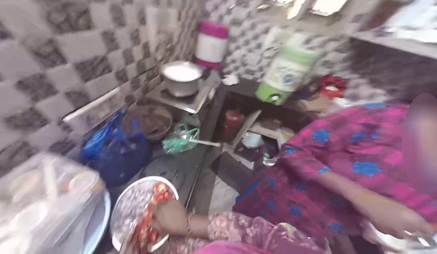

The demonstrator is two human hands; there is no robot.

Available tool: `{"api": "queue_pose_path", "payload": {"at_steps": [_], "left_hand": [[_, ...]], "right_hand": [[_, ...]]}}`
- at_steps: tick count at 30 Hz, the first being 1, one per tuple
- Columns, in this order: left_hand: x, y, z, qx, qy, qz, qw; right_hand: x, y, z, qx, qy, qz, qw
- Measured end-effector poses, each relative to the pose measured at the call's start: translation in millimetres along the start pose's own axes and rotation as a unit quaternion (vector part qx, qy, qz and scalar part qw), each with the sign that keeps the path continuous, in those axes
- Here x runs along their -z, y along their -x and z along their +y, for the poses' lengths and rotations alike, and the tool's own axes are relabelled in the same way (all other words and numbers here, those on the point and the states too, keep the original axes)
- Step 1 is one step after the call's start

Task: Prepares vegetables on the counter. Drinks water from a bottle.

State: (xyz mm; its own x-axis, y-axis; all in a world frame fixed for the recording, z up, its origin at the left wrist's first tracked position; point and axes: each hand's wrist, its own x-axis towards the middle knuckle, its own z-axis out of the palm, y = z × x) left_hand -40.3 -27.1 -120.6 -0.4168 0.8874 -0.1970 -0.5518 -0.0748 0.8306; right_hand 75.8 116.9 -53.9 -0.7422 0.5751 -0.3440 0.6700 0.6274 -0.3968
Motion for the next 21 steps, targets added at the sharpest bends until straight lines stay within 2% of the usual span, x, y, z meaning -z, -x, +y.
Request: {"api": "queue_pose_path", "payload": {"at_steps": [5, 8, 11, 14, 18, 21], "left_hand": [[-11, 9, 5, 0.021, 0.188, 0.092, 0.978], [-15, 12, 12, 0.025, 0.231, 0.13, 0.964], [-17, 16, 13, 0.041, 0.184, 0.13, 0.973], [-16, 19, 12, 0.034, 0.093, 0.087, 0.991], [-11, 24, 11, 0.022, 0.06, 0.04, 0.997], [-10, 23, 11, 0.027, -0.008, 0.031, 0.999]], "right_hand": [[15, 0, -4, 0.004, 0.026, -0.057, 0.998], [21, -2, 0, 0.036, 0.043, -0.051, 0.997], [22, -3, 1, 0.049, 0.056, -0.059, 0.995], [15, -2, 3, 0.069, 0.048, -0.006, 0.996], [5, 2, 8, 0.142, -0.081, 0.082, 0.983], [-2, 2, 12, 0.16, -0.14, 0.089, 0.973]]}}
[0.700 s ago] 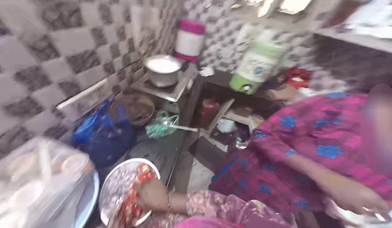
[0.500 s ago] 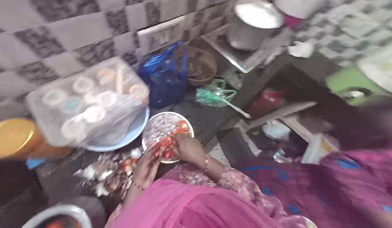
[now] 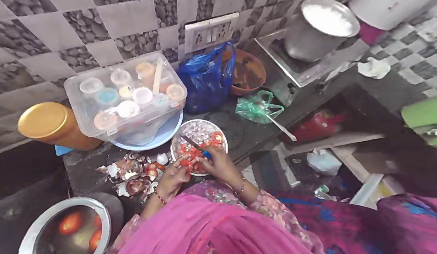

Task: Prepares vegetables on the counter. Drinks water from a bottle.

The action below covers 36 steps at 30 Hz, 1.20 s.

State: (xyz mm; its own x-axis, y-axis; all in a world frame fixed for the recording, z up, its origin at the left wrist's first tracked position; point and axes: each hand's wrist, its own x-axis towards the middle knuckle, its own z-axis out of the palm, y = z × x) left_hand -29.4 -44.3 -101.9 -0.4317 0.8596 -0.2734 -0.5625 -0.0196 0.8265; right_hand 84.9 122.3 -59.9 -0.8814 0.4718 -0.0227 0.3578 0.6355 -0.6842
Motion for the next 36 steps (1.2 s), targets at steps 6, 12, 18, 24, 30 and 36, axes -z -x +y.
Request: {"api": "queue_pose_path", "payload": {"at_steps": [6, 12, 18, 24, 30, 36], "left_hand": [[-13, -1, 13, 0.016, -0.165, 0.001, 0.986], [-8, 1, 16, 0.007, -0.165, 0.023, 0.986], [-7, 4, 14, -0.045, -0.095, 0.01, 0.994], [-6, 4, 8, -0.079, -0.065, -0.048, 0.994], [-3, 11, 13, -0.139, -0.067, -0.057, 0.986], [2, 9, 10, -0.185, -0.043, -0.132, 0.973]], "right_hand": [[-10, -9, 2, -0.023, 0.03, -0.045, 0.998], [-10, -14, 5, -0.081, 0.016, 0.003, 0.997], [-8, 6, 7, 0.05, -0.15, -0.042, 0.987], [-10, 12, 5, 0.033, -0.253, -0.021, 0.967], [-7, 19, -4, 0.061, -0.345, -0.003, 0.937], [-3, 21, -4, 0.063, -0.36, -0.073, 0.928]]}}
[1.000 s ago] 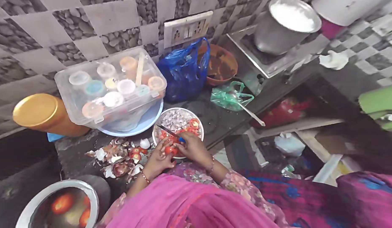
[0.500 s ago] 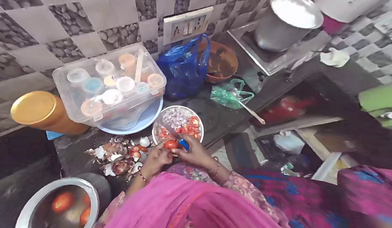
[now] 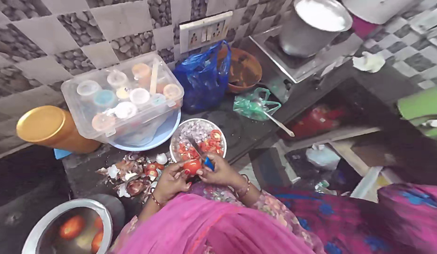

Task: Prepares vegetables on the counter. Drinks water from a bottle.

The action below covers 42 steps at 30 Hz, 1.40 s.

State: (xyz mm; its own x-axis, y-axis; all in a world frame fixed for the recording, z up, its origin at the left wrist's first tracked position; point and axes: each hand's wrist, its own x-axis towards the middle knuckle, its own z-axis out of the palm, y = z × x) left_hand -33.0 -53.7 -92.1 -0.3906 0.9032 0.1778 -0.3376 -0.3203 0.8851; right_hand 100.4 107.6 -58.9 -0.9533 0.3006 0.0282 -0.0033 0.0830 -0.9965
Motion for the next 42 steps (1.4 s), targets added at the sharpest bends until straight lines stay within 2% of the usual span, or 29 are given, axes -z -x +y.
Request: {"api": "queue_pose_path", "payload": {"at_steps": [4, 8, 21, 28, 32, 33, 39, 42], "left_hand": [[3, 1, -5, -0.02, 0.008, -0.03, 0.999], [2, 0, -9, -0.007, 0.053, -0.045, 0.998], [-7, 1, -10, 0.021, 0.066, -0.013, 0.998], [-14, -3, -13, 0.01, 0.086, 0.023, 0.996], [-23, -8, -12, 0.041, 0.181, 0.131, 0.974], [-22, -8, -12, 0.04, 0.186, 0.137, 0.972], [-13, -4, -17, 0.014, 0.101, 0.029, 0.994], [-12, -4, -15, 0.025, 0.086, 0.02, 0.996]], "right_hand": [[-3, -1, 1, 0.02, 0.054, -0.038, 0.998], [-1, -2, 3, 0.058, 0.098, -0.051, 0.992], [-10, 1, 9, 0.039, 0.21, 0.021, 0.977], [-14, 1, 10, 0.046, 0.224, 0.049, 0.972], [-16, -1, 3, 0.038, 0.15, 0.085, 0.984], [-15, -1, 3, 0.025, 0.142, 0.085, 0.986], [1, -4, 6, -0.04, 0.232, 0.02, 0.972], [0, -5, 10, -0.019, 0.231, 0.006, 0.973]]}}
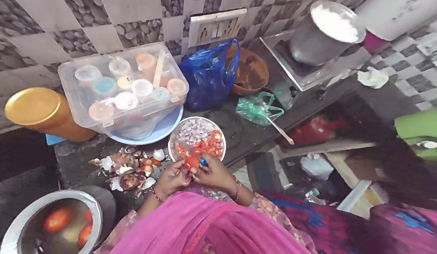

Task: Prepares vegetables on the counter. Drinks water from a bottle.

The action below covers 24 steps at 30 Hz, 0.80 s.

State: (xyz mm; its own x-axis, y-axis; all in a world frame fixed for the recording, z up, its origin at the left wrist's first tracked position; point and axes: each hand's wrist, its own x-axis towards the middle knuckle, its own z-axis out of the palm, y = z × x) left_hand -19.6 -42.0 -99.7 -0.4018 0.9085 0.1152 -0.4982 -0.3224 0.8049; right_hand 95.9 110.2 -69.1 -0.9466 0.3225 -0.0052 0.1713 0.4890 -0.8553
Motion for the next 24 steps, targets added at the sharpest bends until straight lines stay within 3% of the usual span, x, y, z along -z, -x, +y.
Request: {"api": "queue_pose_path", "payload": {"at_steps": [8, 14, 18, 24], "left_hand": [[4, 2, 2, 0.043, 0.004, 0.003, 0.999], [3, 3, -1, 0.029, 0.016, -0.001, 0.999], [-2, 1, 2, 0.057, 0.008, 0.028, 0.998], [-2, 0, -5, 0.057, 0.032, 0.065, 0.996]], "right_hand": [[-6, 0, 2, 0.013, 0.012, -0.005, 1.0], [-12, 5, 3, -0.016, 0.015, 0.016, 1.0], [-13, 7, -4, -0.059, 0.002, 0.002, 0.998], [-13, 8, -8, -0.054, 0.023, 0.002, 0.998]]}}
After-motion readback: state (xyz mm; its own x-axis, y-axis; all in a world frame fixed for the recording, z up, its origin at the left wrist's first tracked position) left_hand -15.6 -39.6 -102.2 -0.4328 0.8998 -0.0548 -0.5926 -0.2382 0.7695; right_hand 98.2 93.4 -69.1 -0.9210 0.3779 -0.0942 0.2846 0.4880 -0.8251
